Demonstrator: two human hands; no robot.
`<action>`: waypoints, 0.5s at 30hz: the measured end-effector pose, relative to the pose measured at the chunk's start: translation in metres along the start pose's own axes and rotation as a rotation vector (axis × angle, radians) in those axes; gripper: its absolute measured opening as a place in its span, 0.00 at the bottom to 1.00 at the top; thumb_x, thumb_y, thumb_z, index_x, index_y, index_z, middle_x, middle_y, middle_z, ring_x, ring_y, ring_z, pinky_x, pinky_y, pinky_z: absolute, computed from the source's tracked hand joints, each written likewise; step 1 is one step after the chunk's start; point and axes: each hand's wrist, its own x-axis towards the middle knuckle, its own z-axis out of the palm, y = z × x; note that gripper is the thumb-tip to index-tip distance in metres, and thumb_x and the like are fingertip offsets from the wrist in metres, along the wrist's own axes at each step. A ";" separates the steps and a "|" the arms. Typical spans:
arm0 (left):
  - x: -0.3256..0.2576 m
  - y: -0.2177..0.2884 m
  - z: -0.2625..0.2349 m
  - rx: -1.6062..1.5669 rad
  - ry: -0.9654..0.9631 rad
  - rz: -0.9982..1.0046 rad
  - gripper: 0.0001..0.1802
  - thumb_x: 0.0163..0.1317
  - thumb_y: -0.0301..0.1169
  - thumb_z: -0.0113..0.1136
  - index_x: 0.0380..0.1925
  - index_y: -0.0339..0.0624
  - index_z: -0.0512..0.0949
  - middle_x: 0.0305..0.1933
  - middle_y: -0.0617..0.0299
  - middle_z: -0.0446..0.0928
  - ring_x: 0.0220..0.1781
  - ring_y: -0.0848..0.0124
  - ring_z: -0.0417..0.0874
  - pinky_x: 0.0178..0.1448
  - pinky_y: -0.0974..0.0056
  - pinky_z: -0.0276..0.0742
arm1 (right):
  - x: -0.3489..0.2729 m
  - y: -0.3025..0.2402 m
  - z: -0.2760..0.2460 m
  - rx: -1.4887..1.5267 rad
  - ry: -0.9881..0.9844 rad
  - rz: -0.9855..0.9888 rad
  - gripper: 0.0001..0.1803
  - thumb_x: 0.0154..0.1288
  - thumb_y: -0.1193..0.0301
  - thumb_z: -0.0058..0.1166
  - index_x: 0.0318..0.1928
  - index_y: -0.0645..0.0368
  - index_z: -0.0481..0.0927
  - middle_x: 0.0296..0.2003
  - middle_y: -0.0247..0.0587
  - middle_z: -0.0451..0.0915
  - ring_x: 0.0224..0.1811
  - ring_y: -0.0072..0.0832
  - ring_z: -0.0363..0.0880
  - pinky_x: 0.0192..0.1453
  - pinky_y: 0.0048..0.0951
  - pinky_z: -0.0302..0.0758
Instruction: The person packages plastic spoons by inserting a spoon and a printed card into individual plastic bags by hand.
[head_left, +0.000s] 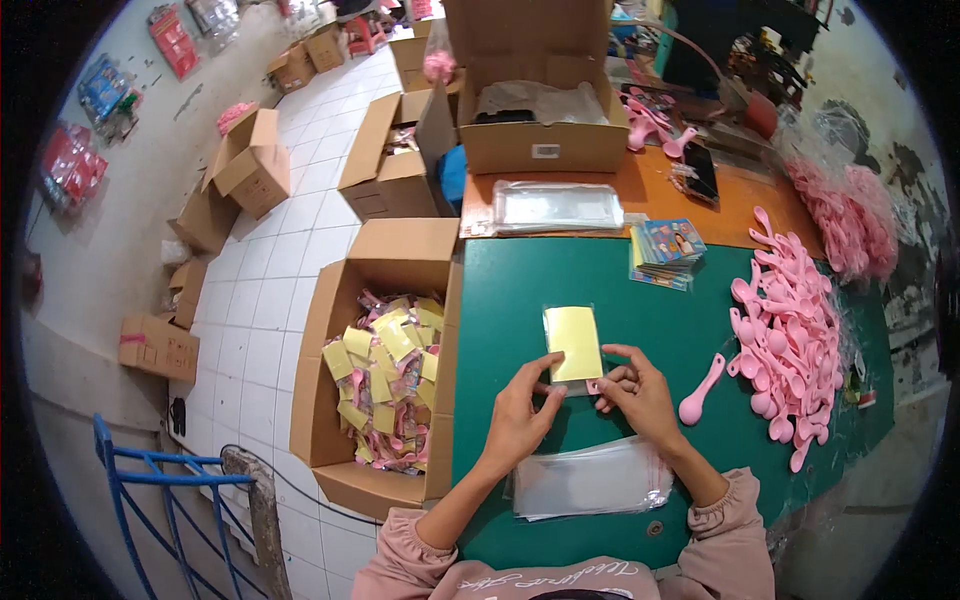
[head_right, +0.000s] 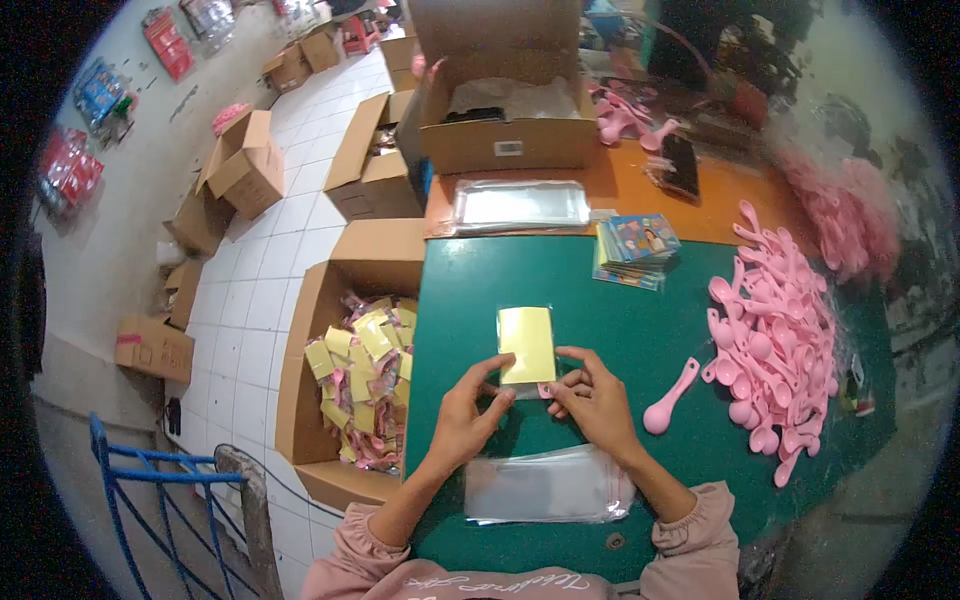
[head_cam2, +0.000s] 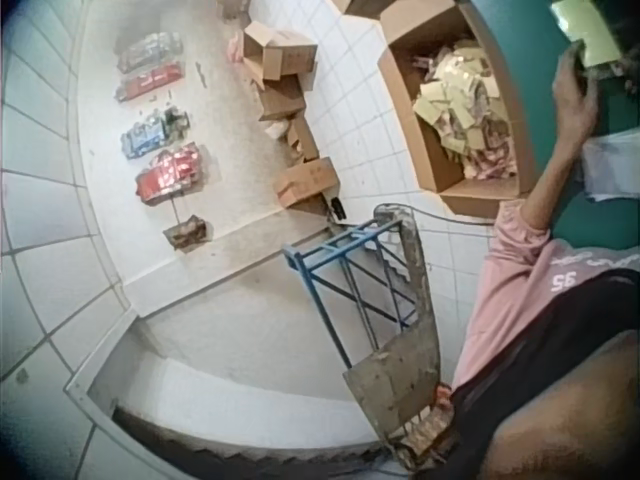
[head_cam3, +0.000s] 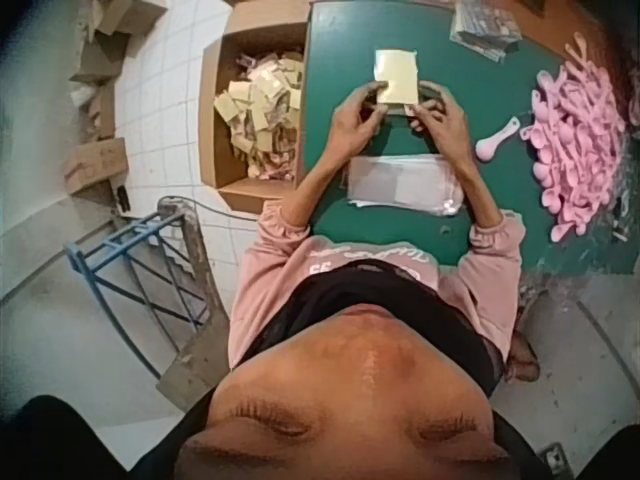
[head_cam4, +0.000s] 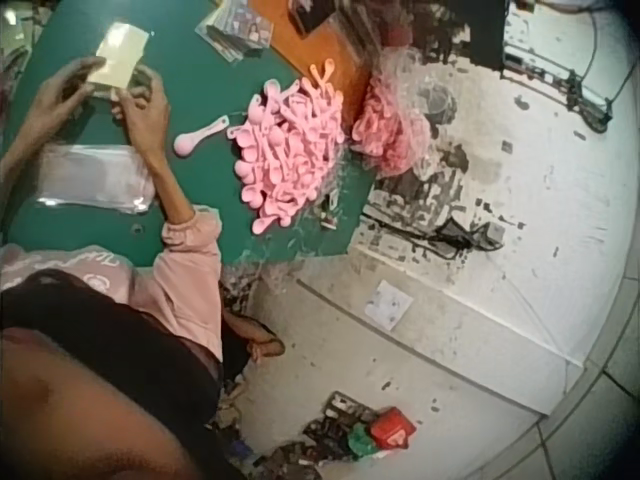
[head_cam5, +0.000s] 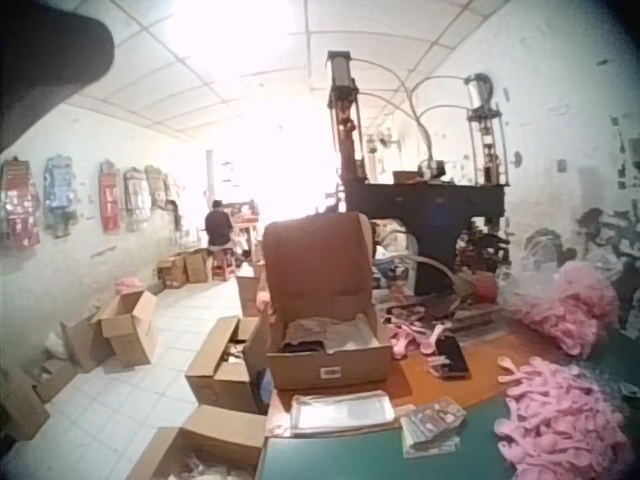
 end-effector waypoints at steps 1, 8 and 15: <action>0.000 -0.001 -0.005 0.000 0.016 -0.004 0.21 0.57 0.28 0.56 0.53 0.42 0.68 0.41 0.62 0.75 0.32 0.78 0.75 0.28 0.73 0.73 | -0.001 0.001 -0.001 -0.014 0.006 0.000 0.18 0.60 0.79 0.49 0.51 0.66 0.66 0.27 0.41 0.75 0.26 0.21 0.77 0.28 0.19 0.75; -0.011 -0.036 -0.090 0.061 0.447 -0.113 0.25 0.55 0.22 0.53 0.55 0.46 0.68 0.52 0.62 0.73 0.38 0.75 0.73 0.39 0.69 0.73 | 0.000 0.010 -0.008 -0.155 0.014 -0.018 0.07 0.61 0.77 0.48 0.39 0.67 0.73 0.27 0.40 0.75 0.26 0.21 0.77 0.29 0.20 0.76; -0.042 -0.303 -0.176 0.458 0.578 -0.165 0.34 0.55 0.31 0.57 0.61 0.44 0.56 0.62 0.50 0.61 0.59 0.59 0.66 0.61 0.61 0.61 | 0.002 0.004 -0.004 -0.141 -0.024 -0.010 0.06 0.62 0.78 0.47 0.38 0.68 0.73 0.27 0.40 0.75 0.25 0.21 0.76 0.28 0.20 0.75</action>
